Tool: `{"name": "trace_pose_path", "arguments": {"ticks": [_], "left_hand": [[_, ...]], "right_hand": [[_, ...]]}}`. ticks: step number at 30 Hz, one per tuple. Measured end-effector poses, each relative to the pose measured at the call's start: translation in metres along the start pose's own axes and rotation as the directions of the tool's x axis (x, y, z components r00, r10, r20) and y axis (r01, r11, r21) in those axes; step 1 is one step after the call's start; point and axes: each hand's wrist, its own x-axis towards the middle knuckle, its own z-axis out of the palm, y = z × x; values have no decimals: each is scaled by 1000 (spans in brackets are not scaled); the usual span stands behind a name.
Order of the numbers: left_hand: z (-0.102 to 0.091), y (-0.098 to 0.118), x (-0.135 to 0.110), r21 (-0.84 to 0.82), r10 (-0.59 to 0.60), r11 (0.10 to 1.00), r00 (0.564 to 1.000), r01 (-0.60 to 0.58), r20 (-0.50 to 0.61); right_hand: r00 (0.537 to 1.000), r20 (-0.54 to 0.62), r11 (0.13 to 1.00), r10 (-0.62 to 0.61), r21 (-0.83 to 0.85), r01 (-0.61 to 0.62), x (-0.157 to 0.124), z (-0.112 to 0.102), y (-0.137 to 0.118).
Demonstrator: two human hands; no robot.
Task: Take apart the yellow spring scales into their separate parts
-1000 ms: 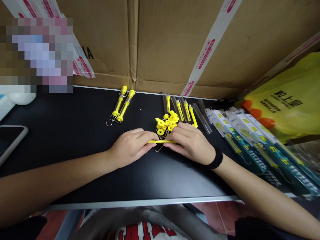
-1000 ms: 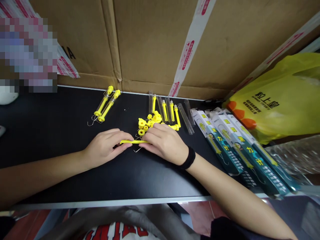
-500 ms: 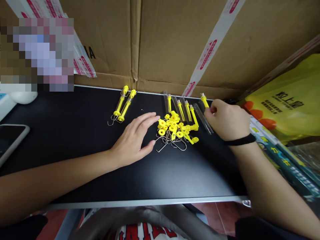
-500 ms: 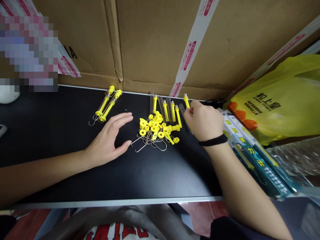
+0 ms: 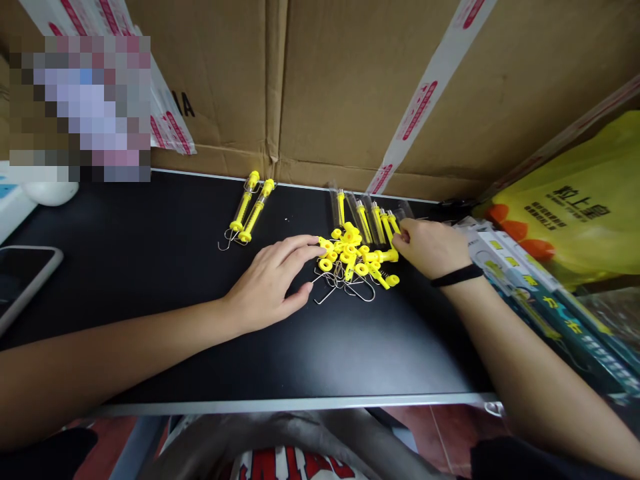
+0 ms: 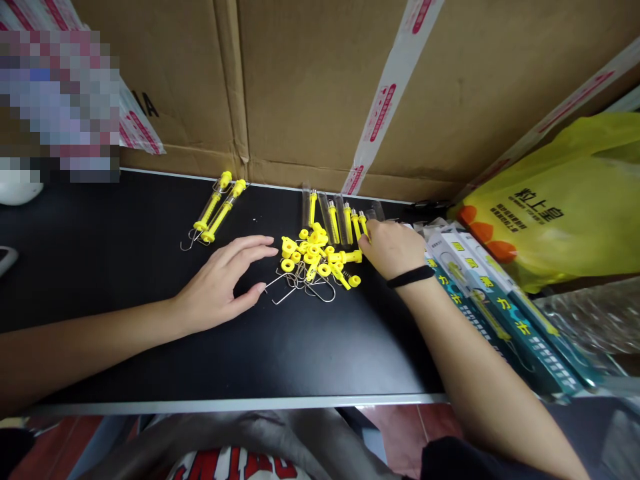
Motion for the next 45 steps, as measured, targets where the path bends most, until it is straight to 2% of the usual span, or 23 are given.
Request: {"name": "trace_pose_path", "arguments": {"ticks": [3, 6, 9, 12, 15, 18, 21, 25, 31, 35, 38, 40, 41, 43, 45], "left_hand": [[1, 0, -1, 20, 6, 1000, 1000, -6, 18], [2, 0, -2, 64, 28, 997, 999, -31, 36], [-2, -1, 1, 164, 80, 983, 996, -85, 32], [-15, -8, 8, 377, 110, 920, 994, -104, 5], [-30, -27, 18, 582, -9, 811, 997, 54, -81], [-38, -52, 23, 666, -94, 729, 987, 159, -134], [-35, -70, 23, 676, -155, 714, 983, 181, -99], [-29, -73, 21, 654, -184, 732, 979, 194, -84], [-25, -67, 21, 632, -218, 732, 967, 253, -134], [-25, -65, 20, 629, -176, 735, 968, 251, -180], [-26, -62, 20, 591, -126, 770, 965, 241, -229], [-28, -58, 19, 562, -67, 802, 966, 201, -250], [-28, -57, 19, 549, -22, 820, 968, 161, -250], [-29, -55, 16, 525, 100, 850, 970, 31, -220], [-28, -55, 13, 500, 252, 854, 955, -144, -157]], "right_hand": [[1000, 10, 1000, 0, 3, 0, 1, 2, 1], [1000, -28, 1000, -5, 14, 6, -1, 0, 0], [991, -136, 999, -3, 48, 9, -4, -5, -4], [961, -276, 996, -36, 72, 58, -10, -12, -12], [924, -364, 986, -114, 70, 149, -19, -18, -22], [893, -404, 964, -198, 84, 252, -28, -21, -32], [862, -428, 934, -271, 99, 343, -33, -22, -40], [837, -437, 906, -329, 104, 410, -35, -19, -44], [863, -389, 896, -322, 168, 410, -34, -17, -44], [867, -382, 882, -321, 214, 421, -34, -18, -44], [870, -402, 857, -285, 300, 419, -35, -19, -42], [877, -424, 796, -224, 439, 416, -37, -22, -41], [882, -435, 739, -182, 531, 415, -37, -23, -41], [890, -448, 573, -89, 708, 414, -39, -24, -40], [896, -443, 389, -21, 822, 416, -40, -25, -40]]}}
